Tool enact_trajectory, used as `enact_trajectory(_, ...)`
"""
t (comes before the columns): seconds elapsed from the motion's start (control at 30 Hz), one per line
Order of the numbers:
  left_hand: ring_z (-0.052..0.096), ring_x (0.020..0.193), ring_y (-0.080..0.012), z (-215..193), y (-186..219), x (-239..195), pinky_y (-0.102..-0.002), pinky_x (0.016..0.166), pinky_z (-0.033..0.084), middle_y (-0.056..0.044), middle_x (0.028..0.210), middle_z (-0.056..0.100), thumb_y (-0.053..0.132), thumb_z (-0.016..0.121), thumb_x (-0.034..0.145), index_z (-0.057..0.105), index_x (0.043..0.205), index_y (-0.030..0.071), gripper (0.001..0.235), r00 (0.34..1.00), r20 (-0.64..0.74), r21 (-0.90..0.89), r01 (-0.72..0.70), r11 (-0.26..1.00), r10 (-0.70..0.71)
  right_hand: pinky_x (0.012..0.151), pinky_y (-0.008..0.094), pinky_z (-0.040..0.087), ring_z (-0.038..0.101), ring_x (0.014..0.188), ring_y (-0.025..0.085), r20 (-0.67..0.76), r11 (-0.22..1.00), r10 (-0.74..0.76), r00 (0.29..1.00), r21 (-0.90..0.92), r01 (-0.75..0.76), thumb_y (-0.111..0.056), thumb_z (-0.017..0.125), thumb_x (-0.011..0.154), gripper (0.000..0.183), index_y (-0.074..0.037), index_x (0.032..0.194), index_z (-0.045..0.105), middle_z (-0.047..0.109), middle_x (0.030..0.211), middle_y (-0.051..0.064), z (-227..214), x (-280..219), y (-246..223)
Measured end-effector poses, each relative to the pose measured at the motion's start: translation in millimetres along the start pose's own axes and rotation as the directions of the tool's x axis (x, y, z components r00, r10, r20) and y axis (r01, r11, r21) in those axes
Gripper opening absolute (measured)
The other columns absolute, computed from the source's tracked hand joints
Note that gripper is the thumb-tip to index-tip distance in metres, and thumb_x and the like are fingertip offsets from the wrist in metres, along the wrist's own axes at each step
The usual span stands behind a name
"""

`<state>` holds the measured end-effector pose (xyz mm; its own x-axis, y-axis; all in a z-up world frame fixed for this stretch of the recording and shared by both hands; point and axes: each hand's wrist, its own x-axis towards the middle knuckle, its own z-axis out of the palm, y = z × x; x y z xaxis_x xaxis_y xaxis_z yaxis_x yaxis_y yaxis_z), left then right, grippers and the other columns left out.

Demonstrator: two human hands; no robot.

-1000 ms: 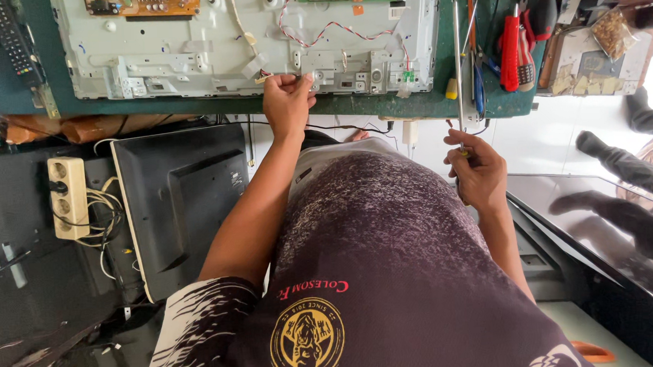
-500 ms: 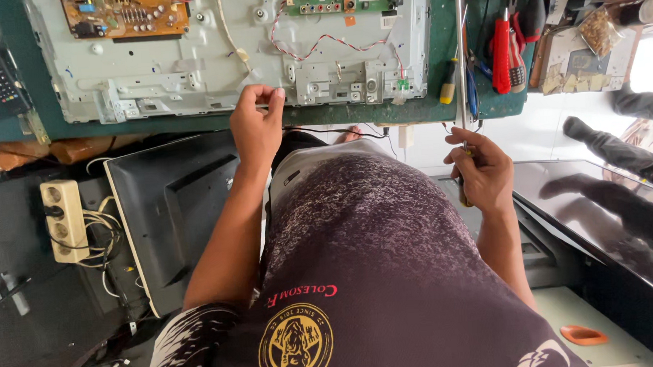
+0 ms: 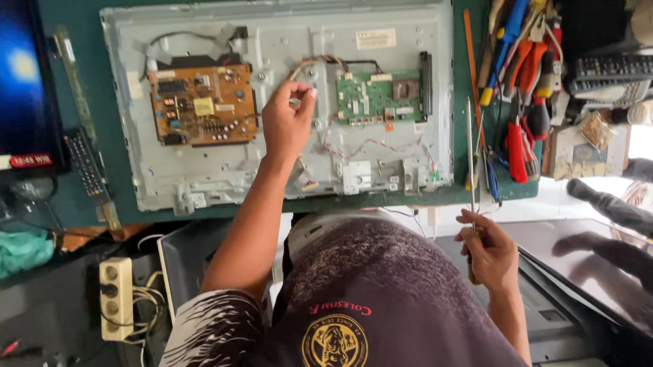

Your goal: The person uses a screwdriver to tighten screws on the back panel of a disassembled television. They manipulate small metal brackets and wires while working on the internal components of the device.

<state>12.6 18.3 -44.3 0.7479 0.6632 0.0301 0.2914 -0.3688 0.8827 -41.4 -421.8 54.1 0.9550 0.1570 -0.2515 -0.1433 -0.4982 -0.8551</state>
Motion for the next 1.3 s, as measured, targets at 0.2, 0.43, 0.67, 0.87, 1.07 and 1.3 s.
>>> enact_trajectory(0.2,0.077,0.086,-0.0225,27,-59,185,-0.038,0.078,0.058,-0.003,0.096,0.082,0.016,0.069,0.093,0.078,0.101,0.016,0.011,0.97,-0.04,0.028,-0.238,0.971,0.239,0.06,0.027,0.053,0.068,0.071,0.017,-0.007,0.986,0.169,0.986,-0.011,-0.169,-0.001,0.063,0.104,0.031,-0.001,0.132,0.075,0.08,0.113,0.011,24,-6,-20)
enact_trajectory(0.43,0.075,0.093,-0.0396,108,-129,339,-0.055,0.08,0.057,-0.018,0.103,0.08,0.012,0.072,0.097,0.082,0.116,0.009,0.021,0.918,0.024,0.172,-0.394,0.903,0.396,0.06,0.027,0.053,0.063,0.063,0.016,-0.143,0.96,0.276,0.951,-0.017,-0.281,0.0,0.064,0.102,0.031,0.002,0.13,0.076,0.081,0.107,0.013,53,-22,-39)
enact_trajectory(0.67,0.065,0.096,-0.0421,161,-96,329,-0.059,0.078,0.051,-0.016,0.101,0.076,0.007,0.048,0.098,0.081,0.106,0.016,0.035,0.953,0.104,0.02,-0.29,0.957,0.286,0.055,0.031,0.046,0.053,0.057,0.018,-0.255,0.904,0.427,0.867,0.158,-0.398,0.003,0.066,0.102,0.03,0.007,0.13,0.078,0.08,0.101,0.021,83,-32,-72)
enact_trajectory(0.87,0.065,0.089,-0.0462,171,-124,376,-0.061,0.078,0.054,-0.02,0.101,0.067,0.006,0.065,0.099,0.079,0.111,0.011,0.019,0.916,-0.007,0.136,-0.396,0.908,0.4,0.055,0.031,0.048,0.054,0.054,0.019,-0.267,0.923,0.38,0.886,0.044,-0.383,-0.002,0.067,0.102,0.03,0.005,0.129,0.079,0.082,0.098,0.018,86,-31,-68)
enact_trajectory(1.07,0.069,0.078,-0.0506,215,-136,416,-0.064,0.064,0.057,-0.02,0.097,0.061,0.019,0.079,0.1,0.076,0.091,0.005,0.017,0.91,0.184,0.425,-0.414,0.805,0.371,0.054,0.028,0.046,0.055,0.051,0.019,-0.295,0.925,0.377,0.878,0.076,-0.372,-0.004,0.064,0.105,0.027,0.006,0.126,0.079,0.081,0.094,0.019,84,-28,-83)
enact_trajectory(1.3,0.075,0.074,-0.0265,131,-58,331,-0.046,0.064,0.055,-0.006,0.078,0.079,0.014,0.066,0.09,0.074,0.082,0.013,0.011,0.978,-0.019,-0.011,-0.21,0.978,0.21,0.055,0.026,0.048,0.055,0.054,0.018,-0.267,0.965,0.256,0.929,0.016,-0.261,0.002,0.061,0.104,0.025,0.006,0.12,0.079,0.08,0.098,0.017,58,-17,-90)
